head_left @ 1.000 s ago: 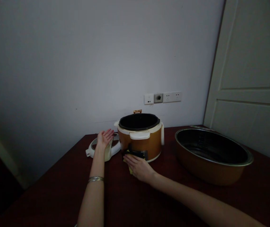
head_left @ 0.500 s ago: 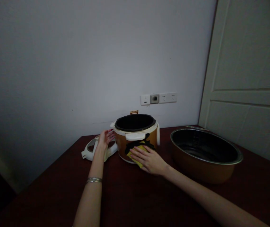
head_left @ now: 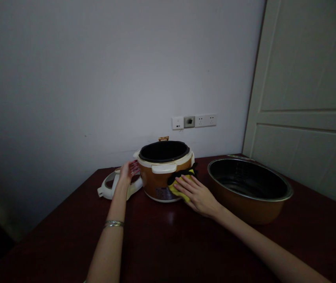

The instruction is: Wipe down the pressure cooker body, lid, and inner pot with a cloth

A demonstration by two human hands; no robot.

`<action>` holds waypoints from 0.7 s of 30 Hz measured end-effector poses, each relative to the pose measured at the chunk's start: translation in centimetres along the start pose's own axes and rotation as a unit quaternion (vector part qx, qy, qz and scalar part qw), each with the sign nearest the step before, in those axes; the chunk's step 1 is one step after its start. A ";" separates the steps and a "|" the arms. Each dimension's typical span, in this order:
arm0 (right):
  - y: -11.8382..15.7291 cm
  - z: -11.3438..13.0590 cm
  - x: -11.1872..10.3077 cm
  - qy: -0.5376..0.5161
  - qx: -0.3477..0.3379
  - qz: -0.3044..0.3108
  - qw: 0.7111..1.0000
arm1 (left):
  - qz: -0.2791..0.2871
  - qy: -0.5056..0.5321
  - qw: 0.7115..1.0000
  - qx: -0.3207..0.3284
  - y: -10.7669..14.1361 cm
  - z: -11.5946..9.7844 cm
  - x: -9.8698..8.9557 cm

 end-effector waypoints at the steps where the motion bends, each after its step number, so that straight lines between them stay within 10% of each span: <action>1: -0.4 0.0 -0.4 0.002 -0.002 -0.006 1.000 | -0.002 0.000 1.000 0.001 0.0 0.0 0.0; 13: 2.2 2.4 4.0 -0.080 -0.071 0.094 0.990 | -0.016 0.005 1.000 0.017 0.1 0.3 -0.3; 21: -0.8 1.0 -1.1 -0.008 -0.009 0.004 1.000 | -0.022 0.013 0.999 0.026 -0.8 0.7 -0.8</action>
Point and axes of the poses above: each hand's wrist, its own y-axis away from the middle knuckle, its own x-axis out of the palm, z = x × y, the point moved 9 cm from there along -y, towards the middle knuckle, and after that the axes turned 12 degrees about z, right-handed, at the moved point
